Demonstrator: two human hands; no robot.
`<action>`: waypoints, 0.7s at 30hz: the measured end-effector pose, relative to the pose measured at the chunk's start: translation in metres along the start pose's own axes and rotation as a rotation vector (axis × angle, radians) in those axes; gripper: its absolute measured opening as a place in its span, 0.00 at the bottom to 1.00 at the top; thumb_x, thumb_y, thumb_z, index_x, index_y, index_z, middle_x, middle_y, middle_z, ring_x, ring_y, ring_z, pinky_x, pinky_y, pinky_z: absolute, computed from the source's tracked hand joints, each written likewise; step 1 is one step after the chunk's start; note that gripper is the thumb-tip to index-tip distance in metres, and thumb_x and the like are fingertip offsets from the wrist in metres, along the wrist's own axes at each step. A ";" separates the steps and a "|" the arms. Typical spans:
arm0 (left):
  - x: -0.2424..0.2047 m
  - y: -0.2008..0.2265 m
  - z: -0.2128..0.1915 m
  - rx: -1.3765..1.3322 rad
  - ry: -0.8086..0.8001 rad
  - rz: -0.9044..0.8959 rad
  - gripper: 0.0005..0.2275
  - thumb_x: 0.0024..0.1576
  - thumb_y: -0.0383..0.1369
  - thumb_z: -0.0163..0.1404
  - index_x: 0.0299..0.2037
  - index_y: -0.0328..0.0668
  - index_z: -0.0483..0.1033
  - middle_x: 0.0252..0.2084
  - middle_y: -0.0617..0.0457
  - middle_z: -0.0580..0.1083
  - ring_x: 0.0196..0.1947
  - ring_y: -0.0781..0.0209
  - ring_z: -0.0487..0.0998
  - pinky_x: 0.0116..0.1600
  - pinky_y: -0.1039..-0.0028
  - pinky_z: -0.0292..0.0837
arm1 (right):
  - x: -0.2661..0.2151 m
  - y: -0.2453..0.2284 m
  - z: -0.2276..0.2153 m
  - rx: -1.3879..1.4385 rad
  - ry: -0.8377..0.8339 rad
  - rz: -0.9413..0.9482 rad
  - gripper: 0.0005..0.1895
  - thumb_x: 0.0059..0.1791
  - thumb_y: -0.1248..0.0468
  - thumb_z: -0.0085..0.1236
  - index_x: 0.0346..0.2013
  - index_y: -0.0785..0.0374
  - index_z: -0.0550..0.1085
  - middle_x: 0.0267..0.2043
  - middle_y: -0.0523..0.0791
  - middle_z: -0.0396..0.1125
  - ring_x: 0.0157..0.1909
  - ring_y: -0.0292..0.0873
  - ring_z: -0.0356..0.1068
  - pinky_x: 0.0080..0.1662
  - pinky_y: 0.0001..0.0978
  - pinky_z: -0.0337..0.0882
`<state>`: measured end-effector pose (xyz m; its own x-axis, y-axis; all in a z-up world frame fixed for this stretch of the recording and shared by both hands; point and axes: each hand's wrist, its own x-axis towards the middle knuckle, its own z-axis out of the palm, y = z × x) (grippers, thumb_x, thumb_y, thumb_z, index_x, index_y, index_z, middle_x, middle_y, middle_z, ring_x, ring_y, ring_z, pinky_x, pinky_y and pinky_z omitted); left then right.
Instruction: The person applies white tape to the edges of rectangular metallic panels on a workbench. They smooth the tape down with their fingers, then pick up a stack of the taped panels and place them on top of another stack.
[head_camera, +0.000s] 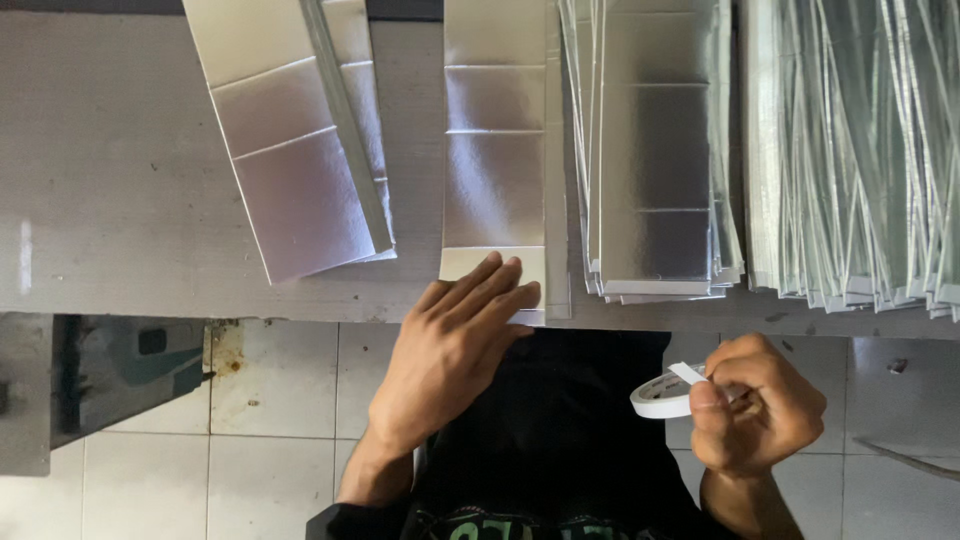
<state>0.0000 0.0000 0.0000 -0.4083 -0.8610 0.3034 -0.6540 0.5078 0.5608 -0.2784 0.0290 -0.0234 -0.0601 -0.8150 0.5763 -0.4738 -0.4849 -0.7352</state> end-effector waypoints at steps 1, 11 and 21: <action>0.001 0.001 -0.003 0.000 -0.002 0.014 0.13 0.64 0.34 0.52 0.57 0.43 0.75 0.62 0.43 0.74 0.68 0.47 0.71 0.57 0.63 0.69 | 0.001 -0.001 -0.001 -0.006 0.013 -0.002 0.16 0.44 0.58 0.50 0.19 0.67 0.61 0.16 0.47 0.54 0.17 0.38 0.48 0.25 0.29 0.49; 0.070 0.051 0.075 0.099 0.575 0.142 0.12 0.68 0.32 0.53 0.60 0.49 0.73 0.60 0.42 0.76 0.60 0.44 0.81 0.59 0.59 0.75 | -0.021 0.012 -0.017 0.035 0.149 0.065 0.15 0.46 0.58 0.50 0.27 0.70 0.64 0.16 0.47 0.58 0.19 0.41 0.58 0.27 0.30 0.54; 0.058 0.040 0.072 0.082 0.020 0.066 0.19 0.63 0.40 0.54 0.63 0.56 0.69 0.72 0.46 0.64 0.70 0.50 0.66 0.65 0.50 0.55 | 0.026 -0.034 -0.016 -0.079 -0.488 0.322 0.32 0.40 0.39 0.58 0.43 0.62 0.76 0.36 0.45 0.68 0.29 0.37 0.75 0.33 0.25 0.85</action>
<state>-0.0960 -0.0276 -0.0155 -0.4398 -0.8257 0.3532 -0.6764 0.5633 0.4746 -0.2775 0.0296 0.0218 0.1906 -0.9781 0.0839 -0.5634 -0.1790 -0.8065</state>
